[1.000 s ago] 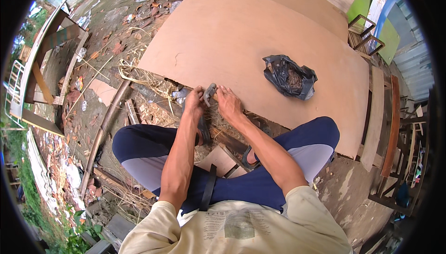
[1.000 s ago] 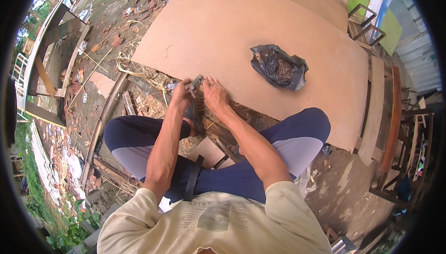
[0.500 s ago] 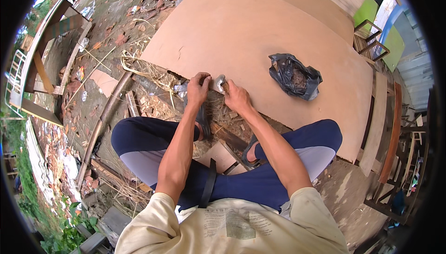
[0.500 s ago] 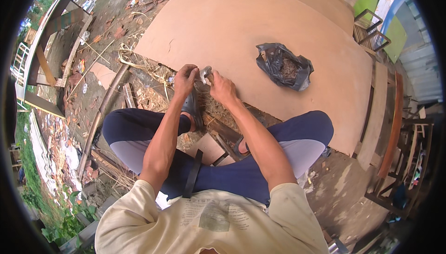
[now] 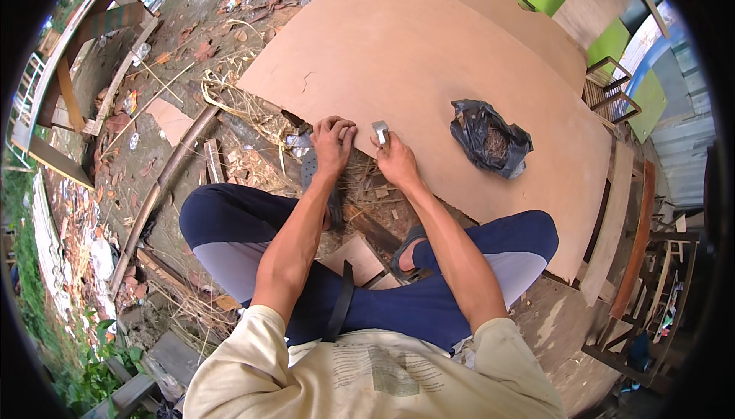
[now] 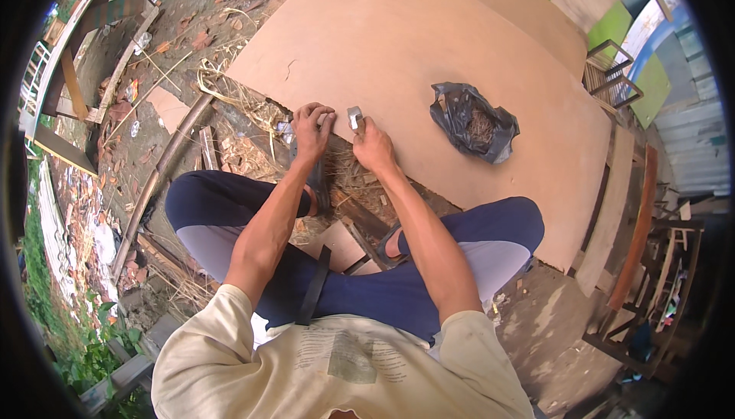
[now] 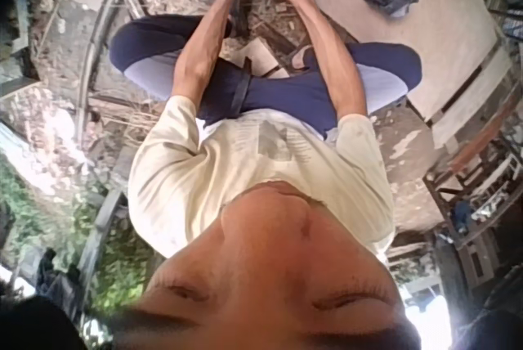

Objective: The person sits cross-legged and repeatedly hammers nails into a large board using a hammer. They retrieve nails from a black plastic bag and drive them into the board's edge.

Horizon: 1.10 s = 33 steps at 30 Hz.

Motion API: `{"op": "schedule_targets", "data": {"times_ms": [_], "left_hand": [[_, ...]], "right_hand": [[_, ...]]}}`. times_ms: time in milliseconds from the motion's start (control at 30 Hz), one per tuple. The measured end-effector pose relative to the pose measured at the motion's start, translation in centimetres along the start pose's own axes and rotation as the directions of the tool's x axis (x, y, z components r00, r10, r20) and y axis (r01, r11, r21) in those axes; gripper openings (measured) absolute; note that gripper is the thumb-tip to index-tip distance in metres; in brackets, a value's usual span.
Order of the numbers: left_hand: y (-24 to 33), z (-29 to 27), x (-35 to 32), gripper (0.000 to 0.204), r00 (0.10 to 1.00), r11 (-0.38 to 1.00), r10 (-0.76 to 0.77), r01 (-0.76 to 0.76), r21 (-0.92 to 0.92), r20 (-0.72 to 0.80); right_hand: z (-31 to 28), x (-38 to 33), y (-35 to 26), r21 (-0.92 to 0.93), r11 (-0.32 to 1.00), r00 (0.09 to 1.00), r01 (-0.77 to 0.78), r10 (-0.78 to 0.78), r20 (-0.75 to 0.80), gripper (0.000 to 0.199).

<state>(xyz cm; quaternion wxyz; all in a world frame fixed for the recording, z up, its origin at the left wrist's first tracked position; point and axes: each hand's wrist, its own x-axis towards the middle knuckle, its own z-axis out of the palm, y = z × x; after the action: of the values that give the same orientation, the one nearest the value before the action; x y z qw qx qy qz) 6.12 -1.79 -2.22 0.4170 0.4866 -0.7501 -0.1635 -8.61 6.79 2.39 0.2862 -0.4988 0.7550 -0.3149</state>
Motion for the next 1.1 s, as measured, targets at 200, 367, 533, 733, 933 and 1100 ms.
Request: {"op": "schedule_targets", "data": {"times_ms": [200, 367, 533, 733, 933, 1100], "left_hand": [[-1.0, 0.0, 0.1, 0.012, 0.996, 0.997, -0.023, 0.029, -0.067, 0.09], [-1.1, 0.3, -0.1, 0.012, 0.997, 0.993, -0.049, 0.056, -0.109, 0.064], [-1.2, 0.5, -0.2, 0.012, 0.998, 0.991, -0.051, 0.054, -0.125, 0.03], [-1.2, 0.5, -0.2, 0.018, 0.997, 0.988, -0.044, 0.053, -0.147, 0.067], [-1.4, 0.5, -0.4, 0.013, 0.999, 0.992, -0.047, 0.049, -0.119, 0.022], [-1.4, 0.6, -0.4, 0.012, 0.999, 0.99, -0.044, 0.046, -0.134, 0.016]], "right_hand": [[-0.7, 0.2, -0.2, 0.1, 0.995, 1.0, 0.018, -0.017, -0.01, 0.027], [-2.4, 0.9, -2.5, -0.011, 0.999, 0.999, 0.033, -0.033, 0.02, 0.03], [-2.2, 1.2, -5.0, 0.019, 0.997, 0.996, 0.08, -0.08, 0.038, 0.04], [-1.0, 2.4, -4.1, -0.152, 0.98, 0.989, 0.125, -0.111, 0.1, 0.04], [-0.6, 1.8, -5.2, 0.05, 0.991, 0.992, 0.126, -0.127, 0.016, 0.038], [-0.3, 2.2, -3.3, -0.079, 0.991, 0.994, 0.108, -0.105, 0.033, 0.035]]}}
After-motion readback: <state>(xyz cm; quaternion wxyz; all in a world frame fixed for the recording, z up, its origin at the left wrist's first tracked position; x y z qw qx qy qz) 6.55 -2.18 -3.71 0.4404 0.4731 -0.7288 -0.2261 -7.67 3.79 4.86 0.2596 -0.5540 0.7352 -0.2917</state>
